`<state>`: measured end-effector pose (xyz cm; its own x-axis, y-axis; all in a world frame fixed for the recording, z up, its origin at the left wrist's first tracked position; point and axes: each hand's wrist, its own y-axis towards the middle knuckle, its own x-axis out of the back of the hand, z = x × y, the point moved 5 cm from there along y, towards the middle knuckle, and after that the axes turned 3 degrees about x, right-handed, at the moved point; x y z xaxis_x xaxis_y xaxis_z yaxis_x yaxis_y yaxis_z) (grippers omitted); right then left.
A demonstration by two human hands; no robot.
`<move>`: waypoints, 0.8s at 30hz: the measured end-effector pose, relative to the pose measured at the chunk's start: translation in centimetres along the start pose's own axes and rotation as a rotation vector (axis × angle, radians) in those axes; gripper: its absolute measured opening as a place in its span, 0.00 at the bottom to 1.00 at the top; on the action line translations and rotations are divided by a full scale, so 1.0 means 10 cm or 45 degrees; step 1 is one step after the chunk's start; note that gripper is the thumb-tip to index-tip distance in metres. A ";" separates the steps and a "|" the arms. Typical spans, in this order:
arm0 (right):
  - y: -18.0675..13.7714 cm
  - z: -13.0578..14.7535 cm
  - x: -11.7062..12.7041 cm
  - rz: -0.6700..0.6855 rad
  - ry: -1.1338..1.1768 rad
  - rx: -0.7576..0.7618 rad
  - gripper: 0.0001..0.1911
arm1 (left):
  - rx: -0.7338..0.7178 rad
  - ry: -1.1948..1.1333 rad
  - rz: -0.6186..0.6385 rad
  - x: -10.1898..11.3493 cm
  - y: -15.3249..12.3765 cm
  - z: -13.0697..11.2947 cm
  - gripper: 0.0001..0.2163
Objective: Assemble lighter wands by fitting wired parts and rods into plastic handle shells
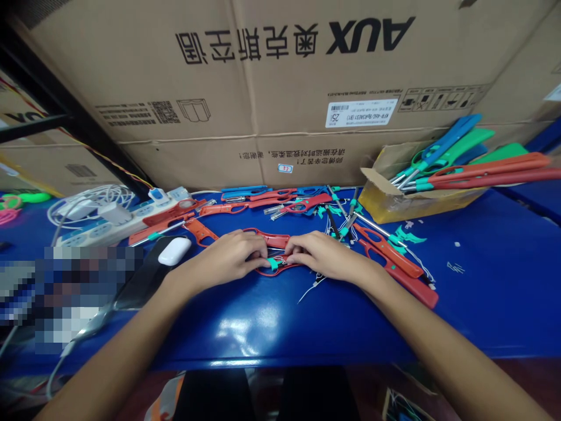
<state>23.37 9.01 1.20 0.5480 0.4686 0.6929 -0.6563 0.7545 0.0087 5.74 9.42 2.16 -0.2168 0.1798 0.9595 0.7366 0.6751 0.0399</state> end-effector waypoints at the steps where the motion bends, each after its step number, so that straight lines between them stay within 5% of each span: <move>1: 0.00 0.00 0.00 0.001 0.001 -0.009 0.09 | -0.004 0.015 -0.017 0.00 0.00 0.00 0.08; 24: 0.00 0.05 -0.02 -0.008 -0.105 0.068 0.11 | -0.042 0.146 -0.060 0.07 -0.02 -0.01 0.09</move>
<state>23.05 8.68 1.41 0.5091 0.4228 0.7497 -0.6806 0.7309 0.0500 5.51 9.31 2.91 -0.1783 0.0639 0.9819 0.7484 0.6567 0.0931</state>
